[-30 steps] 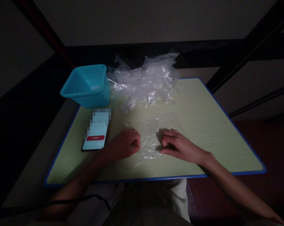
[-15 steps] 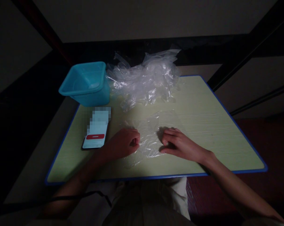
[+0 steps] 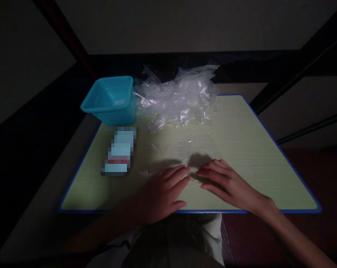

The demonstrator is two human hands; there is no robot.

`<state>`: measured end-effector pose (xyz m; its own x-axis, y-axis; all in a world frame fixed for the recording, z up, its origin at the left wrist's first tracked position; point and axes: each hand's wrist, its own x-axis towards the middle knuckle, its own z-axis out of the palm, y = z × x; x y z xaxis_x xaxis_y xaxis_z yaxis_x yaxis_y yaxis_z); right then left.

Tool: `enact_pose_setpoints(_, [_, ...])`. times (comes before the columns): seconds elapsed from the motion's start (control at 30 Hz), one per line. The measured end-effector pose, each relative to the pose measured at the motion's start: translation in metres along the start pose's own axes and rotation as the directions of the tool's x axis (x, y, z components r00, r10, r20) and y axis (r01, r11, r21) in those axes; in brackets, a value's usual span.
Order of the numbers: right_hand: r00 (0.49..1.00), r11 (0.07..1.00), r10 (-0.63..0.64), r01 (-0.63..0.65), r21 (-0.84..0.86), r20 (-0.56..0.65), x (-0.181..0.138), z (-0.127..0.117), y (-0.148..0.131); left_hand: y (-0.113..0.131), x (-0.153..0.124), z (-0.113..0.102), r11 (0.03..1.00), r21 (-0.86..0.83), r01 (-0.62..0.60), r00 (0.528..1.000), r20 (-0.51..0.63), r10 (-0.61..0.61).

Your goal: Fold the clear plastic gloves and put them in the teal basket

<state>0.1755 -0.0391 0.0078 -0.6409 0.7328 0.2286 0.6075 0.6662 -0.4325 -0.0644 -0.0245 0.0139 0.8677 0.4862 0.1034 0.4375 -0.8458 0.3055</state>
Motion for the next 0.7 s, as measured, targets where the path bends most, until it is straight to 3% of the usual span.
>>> enact_pose_setpoints(0.2, [0.999,0.995,-0.027,0.031,-0.091,0.042,-0.030,0.010,-0.011,0.004,-0.012,0.027,1.000,0.002,-0.018,0.998,0.056,0.018])
enact_pose_setpoints(0.7, [0.995,0.979,-0.023,0.043,-0.197,0.102,-0.032,0.021,-0.013,0.008,-0.017,0.031,0.974,0.210,0.081,0.994,0.052,-0.093])
